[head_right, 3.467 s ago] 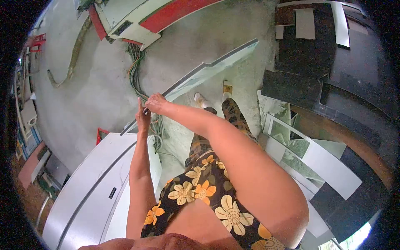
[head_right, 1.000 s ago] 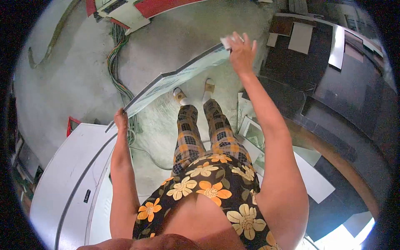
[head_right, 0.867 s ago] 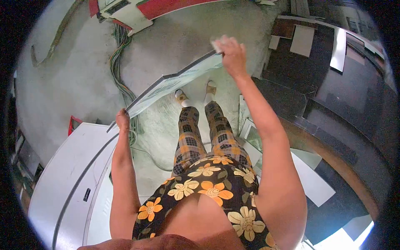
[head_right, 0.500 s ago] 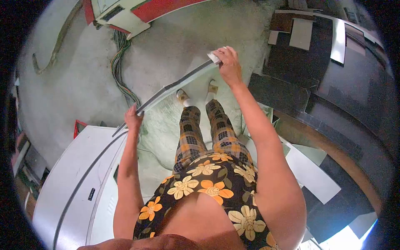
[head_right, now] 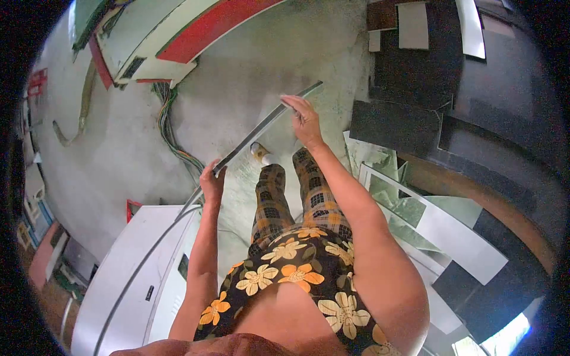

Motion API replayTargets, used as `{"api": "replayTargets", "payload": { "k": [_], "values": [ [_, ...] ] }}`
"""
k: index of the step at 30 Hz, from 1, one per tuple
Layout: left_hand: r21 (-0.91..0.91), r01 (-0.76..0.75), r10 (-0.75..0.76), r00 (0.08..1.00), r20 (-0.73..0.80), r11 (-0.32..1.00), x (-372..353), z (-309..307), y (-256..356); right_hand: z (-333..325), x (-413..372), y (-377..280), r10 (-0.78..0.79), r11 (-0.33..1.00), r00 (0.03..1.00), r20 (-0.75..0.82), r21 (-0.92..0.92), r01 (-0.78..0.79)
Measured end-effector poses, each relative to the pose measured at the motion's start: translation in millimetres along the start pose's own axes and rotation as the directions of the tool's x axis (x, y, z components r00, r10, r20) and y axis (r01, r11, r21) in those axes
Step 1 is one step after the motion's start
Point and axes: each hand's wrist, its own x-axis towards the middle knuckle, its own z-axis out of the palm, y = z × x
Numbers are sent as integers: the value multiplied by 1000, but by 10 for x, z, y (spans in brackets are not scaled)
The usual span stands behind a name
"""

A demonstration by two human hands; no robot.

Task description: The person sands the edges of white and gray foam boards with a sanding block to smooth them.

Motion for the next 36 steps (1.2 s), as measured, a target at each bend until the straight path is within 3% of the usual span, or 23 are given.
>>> {"api": "replayTargets", "payload": {
  "k": [6, 9, 15, 21, 24, 27, 30, 34, 35, 36],
  "values": [
    [-39, 96, -95, 995, 34, 995, 19, -104, 93, -113, 3, 428, 30, 990, 994, 107, -138, -15],
    [-32, 122, -120, 992, 48, 992, 50, -133, 165, -57, 89, 960, 139, 977, 979, 149, -183, -111],
    [47, 151, -154, 986, 58, 987, 36, -139, 185, 67, 320, 1910, 199, 953, 945, 261, -275, -124],
    [59, 159, -161, 986, 31, 986, 46, -153, 130, 242, 332, 2437, 221, 929, 948, 230, -345, -133],
    [68, 232, -236, 970, 61, 970, 34, -173, 161, 125, 316, 1993, 241, 954, 953, 184, -226, -198],
    [57, 258, -262, 963, 70, 964, 7, -160, 66, 106, 162, 1453, 86, 985, 983, 163, -160, -59],
    [76, 283, -289, 954, 85, 956, 60, -182, 119, -47, 155, 932, 59, 996, 974, 221, -85, -42],
    [1, 268, -267, 959, 92, 963, 104, -196, 147, -95, 157, 1439, 197, 911, 963, 185, -397, -110],
    [-1, 264, -263, 960, 95, 964, 113, -211, 151, -147, 146, 1371, 391, 894, 917, 79, -268, -358],
    [-6, 260, -259, 961, 93, 965, 144, -210, 160, -158, 163, 1291, 294, 944, 952, 87, -183, -275]
  ]
}}
